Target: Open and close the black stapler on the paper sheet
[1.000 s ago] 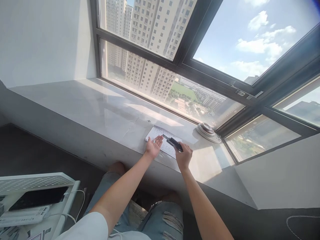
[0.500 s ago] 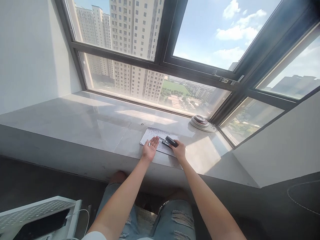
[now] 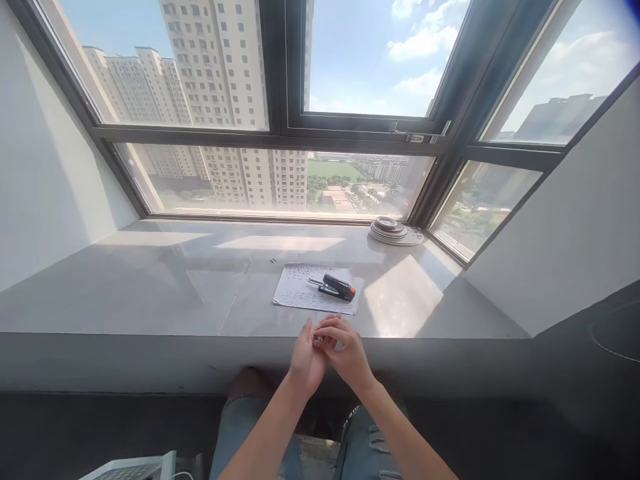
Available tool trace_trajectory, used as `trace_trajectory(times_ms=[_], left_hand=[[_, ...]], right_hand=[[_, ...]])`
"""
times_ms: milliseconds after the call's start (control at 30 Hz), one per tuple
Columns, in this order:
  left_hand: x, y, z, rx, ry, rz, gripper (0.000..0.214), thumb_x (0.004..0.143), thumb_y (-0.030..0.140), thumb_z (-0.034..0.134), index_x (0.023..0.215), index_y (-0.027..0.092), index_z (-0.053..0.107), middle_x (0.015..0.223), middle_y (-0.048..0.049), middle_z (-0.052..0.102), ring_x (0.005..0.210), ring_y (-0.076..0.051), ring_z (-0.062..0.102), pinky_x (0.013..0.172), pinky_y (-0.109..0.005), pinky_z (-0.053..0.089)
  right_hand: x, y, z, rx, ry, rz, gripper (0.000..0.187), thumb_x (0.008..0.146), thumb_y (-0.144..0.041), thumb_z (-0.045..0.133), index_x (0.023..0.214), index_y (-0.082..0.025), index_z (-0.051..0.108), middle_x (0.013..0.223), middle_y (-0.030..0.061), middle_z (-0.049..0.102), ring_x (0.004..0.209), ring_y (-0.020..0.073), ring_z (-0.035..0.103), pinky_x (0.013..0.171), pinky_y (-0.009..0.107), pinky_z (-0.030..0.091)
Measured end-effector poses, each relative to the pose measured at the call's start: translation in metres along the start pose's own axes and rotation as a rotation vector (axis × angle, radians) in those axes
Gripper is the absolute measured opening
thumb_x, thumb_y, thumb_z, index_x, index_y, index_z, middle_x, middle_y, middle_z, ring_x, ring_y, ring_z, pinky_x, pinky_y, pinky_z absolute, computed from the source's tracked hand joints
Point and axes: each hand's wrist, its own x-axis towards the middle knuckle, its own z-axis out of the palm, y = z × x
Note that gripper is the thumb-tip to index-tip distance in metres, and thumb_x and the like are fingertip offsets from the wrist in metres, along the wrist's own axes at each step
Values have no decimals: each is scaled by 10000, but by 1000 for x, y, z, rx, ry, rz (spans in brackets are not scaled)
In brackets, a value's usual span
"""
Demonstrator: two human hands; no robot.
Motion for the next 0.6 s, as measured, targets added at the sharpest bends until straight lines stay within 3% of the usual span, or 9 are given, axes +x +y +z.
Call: trace_trajectory(times_ms=[233, 333, 467, 600], left_hand=[[-31, -5, 2, 266, 30, 69, 395, 1012, 378, 585, 1301, 142, 716, 1419, -131, 649, 1420, -292, 507, 1244, -430, 341], [-48, -13, -9, 391, 45, 86, 425, 994, 424, 608, 1317, 167, 713, 1453, -124, 628, 1437, -313, 487, 1260, -462, 310], [-66, -24, -33, 472, 55, 47, 604, 937, 577, 647, 1429, 227, 635, 1529, -121, 565, 1485, -322, 438, 1283, -478, 280], [-88, -16, -46, 710, 130, 99, 630, 953, 631, 582, 1481, 288, 583, 1558, -105, 536, 1487, -331, 436, 1282, -501, 273]], right_hand=[[-15, -15, -6, 128, 29, 77, 278, 774, -32, 665, 910, -248, 776, 934, 28, 760, 898, 212, 683, 847, 339, 553], [-33, -22, -3, 121, -21, 50, 334, 799, -15, 597, 967, -249, 766, 961, 34, 754, 918, 208, 677, 817, 322, 547], [-58, -22, 1, 53, -12, 45, 277, 911, -89, 550, 988, -252, 761, 922, 47, 752, 884, 212, 684, 774, 322, 548], [-59, 1, -22, -32, 91, 137, 240, 972, -205, 561, 1016, -272, 787, 901, 52, 769, 816, 221, 716, 718, 327, 570]])
